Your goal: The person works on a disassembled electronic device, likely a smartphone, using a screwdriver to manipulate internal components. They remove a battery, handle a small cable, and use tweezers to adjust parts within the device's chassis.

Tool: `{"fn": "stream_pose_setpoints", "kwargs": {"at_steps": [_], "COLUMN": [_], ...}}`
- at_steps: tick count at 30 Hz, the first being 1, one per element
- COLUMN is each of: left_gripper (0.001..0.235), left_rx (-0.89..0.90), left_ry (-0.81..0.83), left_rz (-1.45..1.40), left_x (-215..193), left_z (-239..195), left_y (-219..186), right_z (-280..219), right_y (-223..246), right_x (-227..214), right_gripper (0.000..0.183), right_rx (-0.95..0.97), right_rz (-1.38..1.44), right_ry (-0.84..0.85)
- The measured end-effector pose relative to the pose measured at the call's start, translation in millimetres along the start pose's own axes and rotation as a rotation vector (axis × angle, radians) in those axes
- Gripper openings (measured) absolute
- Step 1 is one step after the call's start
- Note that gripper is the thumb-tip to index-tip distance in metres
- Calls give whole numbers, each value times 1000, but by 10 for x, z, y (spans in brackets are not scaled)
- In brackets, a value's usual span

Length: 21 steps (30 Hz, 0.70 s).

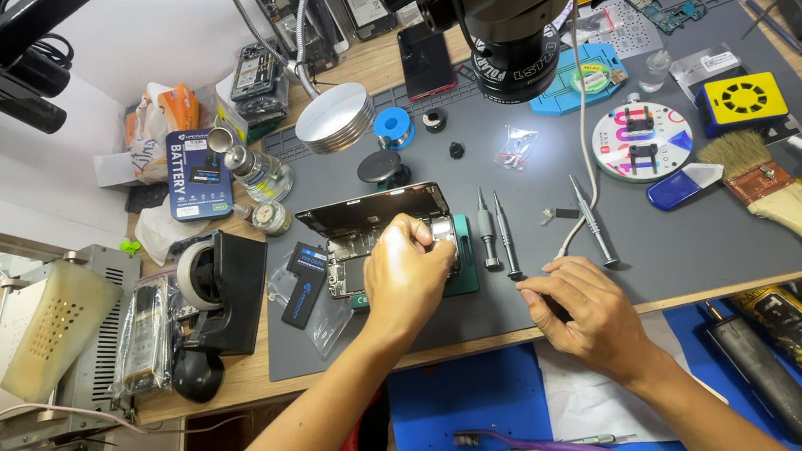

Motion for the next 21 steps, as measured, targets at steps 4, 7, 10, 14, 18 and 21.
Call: {"fn": "stream_pose_setpoints", "kwargs": {"at_steps": [4, 7, 10, 14, 18, 21], "left_gripper": [12, 12, 9, 6, 3, 4], "left_rx": [83, 139, 138, 167, 337, 441], "left_ry": [-58, -81, -48, -29, -87, -149], "left_rz": [53, 101, 126, 186, 223, 266], "left_x": [43, 46, 66, 141, 241, 373], "left_z": [-12, -17, 3, 76, 154, 261], "left_y": [-24, -62, -87, -94, -98, -34], "right_z": [-4, -2, 2, 9, 4, 9], "right_y": [-11, -9, -1, 10, 5, 7], "right_x": [1, 8, 17, 14, 15, 17], "right_gripper": [6, 6, 7, 7, 6, 6], "right_rx": [8, 2, -2, -7, -9, -14], "right_rz": [8, 11, 1, 0, -4, 6], "right_ry": [-4, 0, 13, 15, 16, 13]}}
Point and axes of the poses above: each hand's wrist, its own z-axis towards the middle knuckle, its own x-axis out of the palm, y = z × x, the point moved 6 cm from there along z, towards the middle knuckle, and after that the axes turned 4 degrees about z, right-handed, at the moved point
